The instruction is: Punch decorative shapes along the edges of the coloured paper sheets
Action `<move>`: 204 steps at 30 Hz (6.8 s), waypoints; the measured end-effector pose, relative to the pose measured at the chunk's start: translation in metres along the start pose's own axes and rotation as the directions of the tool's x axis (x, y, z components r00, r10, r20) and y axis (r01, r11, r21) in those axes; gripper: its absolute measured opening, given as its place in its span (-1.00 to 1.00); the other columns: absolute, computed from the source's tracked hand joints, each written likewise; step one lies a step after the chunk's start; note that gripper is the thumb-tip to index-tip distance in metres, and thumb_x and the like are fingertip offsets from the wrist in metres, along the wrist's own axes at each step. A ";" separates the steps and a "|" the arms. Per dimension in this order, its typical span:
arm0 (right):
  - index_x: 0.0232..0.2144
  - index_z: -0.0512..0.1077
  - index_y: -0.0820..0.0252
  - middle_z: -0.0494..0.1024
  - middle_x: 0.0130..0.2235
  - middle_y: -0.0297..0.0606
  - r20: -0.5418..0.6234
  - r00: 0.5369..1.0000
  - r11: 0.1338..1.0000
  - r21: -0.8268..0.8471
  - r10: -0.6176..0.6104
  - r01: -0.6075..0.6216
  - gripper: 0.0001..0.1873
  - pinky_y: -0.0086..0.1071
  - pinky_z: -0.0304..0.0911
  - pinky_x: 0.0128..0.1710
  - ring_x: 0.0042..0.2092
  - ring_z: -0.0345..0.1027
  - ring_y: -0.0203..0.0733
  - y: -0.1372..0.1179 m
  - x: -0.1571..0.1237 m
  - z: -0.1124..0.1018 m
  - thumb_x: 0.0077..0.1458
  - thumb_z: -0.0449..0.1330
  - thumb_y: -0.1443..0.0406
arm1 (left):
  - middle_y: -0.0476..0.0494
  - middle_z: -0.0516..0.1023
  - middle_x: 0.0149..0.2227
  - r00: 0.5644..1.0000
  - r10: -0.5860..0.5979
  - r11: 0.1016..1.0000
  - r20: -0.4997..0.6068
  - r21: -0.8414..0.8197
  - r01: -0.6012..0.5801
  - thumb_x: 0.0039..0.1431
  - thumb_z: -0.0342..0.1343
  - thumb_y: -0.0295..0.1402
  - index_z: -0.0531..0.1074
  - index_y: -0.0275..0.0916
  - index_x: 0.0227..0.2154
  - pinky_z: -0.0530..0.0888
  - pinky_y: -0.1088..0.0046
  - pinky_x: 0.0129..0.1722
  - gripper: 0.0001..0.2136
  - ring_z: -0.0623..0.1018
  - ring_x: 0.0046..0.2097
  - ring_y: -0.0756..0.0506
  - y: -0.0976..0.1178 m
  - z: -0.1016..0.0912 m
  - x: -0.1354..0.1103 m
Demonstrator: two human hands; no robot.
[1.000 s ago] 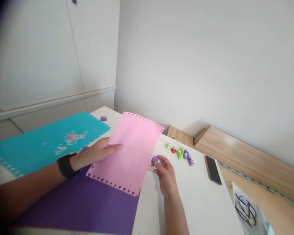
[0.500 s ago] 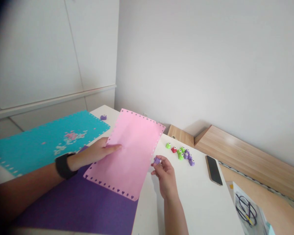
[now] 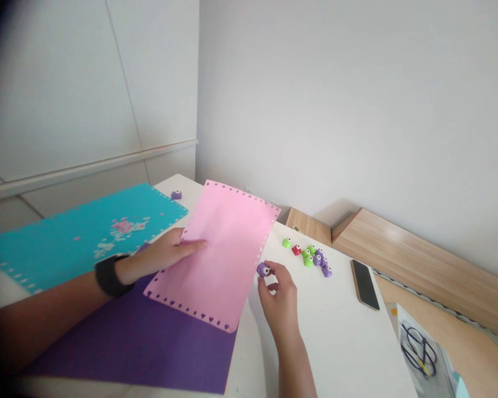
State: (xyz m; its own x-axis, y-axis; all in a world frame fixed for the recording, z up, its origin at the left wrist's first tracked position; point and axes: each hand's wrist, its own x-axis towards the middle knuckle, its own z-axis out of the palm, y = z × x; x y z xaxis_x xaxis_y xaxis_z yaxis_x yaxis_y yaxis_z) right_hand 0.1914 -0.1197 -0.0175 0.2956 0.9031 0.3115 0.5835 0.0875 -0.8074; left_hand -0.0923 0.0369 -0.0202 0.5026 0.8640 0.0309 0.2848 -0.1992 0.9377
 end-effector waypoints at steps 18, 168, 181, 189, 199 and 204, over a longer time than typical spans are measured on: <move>-0.02 0.52 0.04 0.54 -0.10 -0.14 0.052 0.993 0.993 -0.033 -0.110 0.111 -0.68 -0.37 0.46 -0.43 -0.18 0.48 -0.10 -0.010 -0.002 -0.002 0.18 0.19 0.31 | -0.17 0.67 -0.04 1.000 0.024 0.999 -0.019 0.034 -0.024 0.11 0.18 0.09 0.55 -0.24 0.01 0.52 0.23 0.00 -0.45 0.61 -0.03 -0.35 0.003 0.000 0.000; -0.16 0.50 0.10 0.66 -0.22 -0.26 0.311 0.874 0.355 0.823 0.374 -0.444 -0.72 -0.35 0.47 -0.15 -0.25 0.56 -0.23 0.024 0.010 0.014 0.12 0.39 0.16 | -0.18 0.70 -0.13 0.987 0.054 0.985 -0.152 -0.157 -0.078 0.08 0.32 -0.12 0.63 -0.18 -0.12 0.58 0.26 -0.13 -0.65 0.66 -0.13 -0.32 0.000 0.004 0.000; -0.23 0.56 0.17 0.61 -0.26 -0.22 0.028 0.911 0.820 0.424 0.412 -0.384 -0.62 -0.38 0.33 -0.48 -0.33 0.48 -0.17 0.048 0.026 0.003 -0.01 0.39 0.05 | -0.23 0.71 -0.15 0.992 -0.046 0.944 -0.116 -0.330 0.005 0.06 0.35 -0.11 0.62 -0.24 -0.12 0.60 0.32 -0.20 -0.62 0.67 -0.14 -0.29 0.006 0.003 -0.003; -0.30 0.61 0.11 0.63 -0.30 -0.31 0.112 0.974 0.975 0.090 0.195 -0.205 -0.70 -0.31 0.29 -0.26 -0.29 0.39 -0.12 0.017 0.066 0.060 -0.16 0.40 0.19 | -0.33 0.68 -0.09 0.977 -0.193 0.705 -0.094 -0.706 0.071 0.00 0.43 -0.22 0.58 -0.29 -0.10 0.66 0.29 -0.22 -0.58 0.69 -0.17 -0.26 0.006 -0.004 0.008; -0.26 0.61 0.04 0.64 -0.25 -0.31 0.152 0.985 0.985 -0.166 0.076 -0.050 -0.71 -0.29 0.27 -0.10 -0.17 0.43 -0.07 0.012 0.093 0.121 -0.09 0.43 0.15 | -0.24 0.69 -0.08 0.908 -0.294 0.643 -0.297 -0.765 -0.042 0.01 0.40 -0.41 0.57 -0.26 -0.09 0.65 0.33 -0.10 -0.65 0.67 -0.05 -0.22 0.005 -0.017 0.019; -0.07 0.56 0.10 0.66 -0.21 -0.28 0.080 0.993 0.967 -0.245 0.092 -0.070 -0.61 -0.34 0.32 -0.24 -0.32 0.44 -0.16 0.018 0.105 0.091 0.16 0.20 0.05 | -0.26 0.68 -0.07 0.918 -0.272 0.652 -0.287 -0.757 -0.044 0.00 0.42 -0.37 0.57 -0.28 -0.09 0.65 0.34 -0.12 -0.63 0.67 -0.06 -0.23 0.001 -0.016 0.018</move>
State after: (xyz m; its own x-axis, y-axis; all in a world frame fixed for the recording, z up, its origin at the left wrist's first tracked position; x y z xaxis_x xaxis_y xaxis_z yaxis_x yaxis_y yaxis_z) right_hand 0.1646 0.0149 -0.0449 0.2865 0.9380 0.1952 0.7293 -0.0814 -0.6793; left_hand -0.0953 0.0598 -0.0130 0.1496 0.9806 -0.1269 -0.4546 0.1822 0.8718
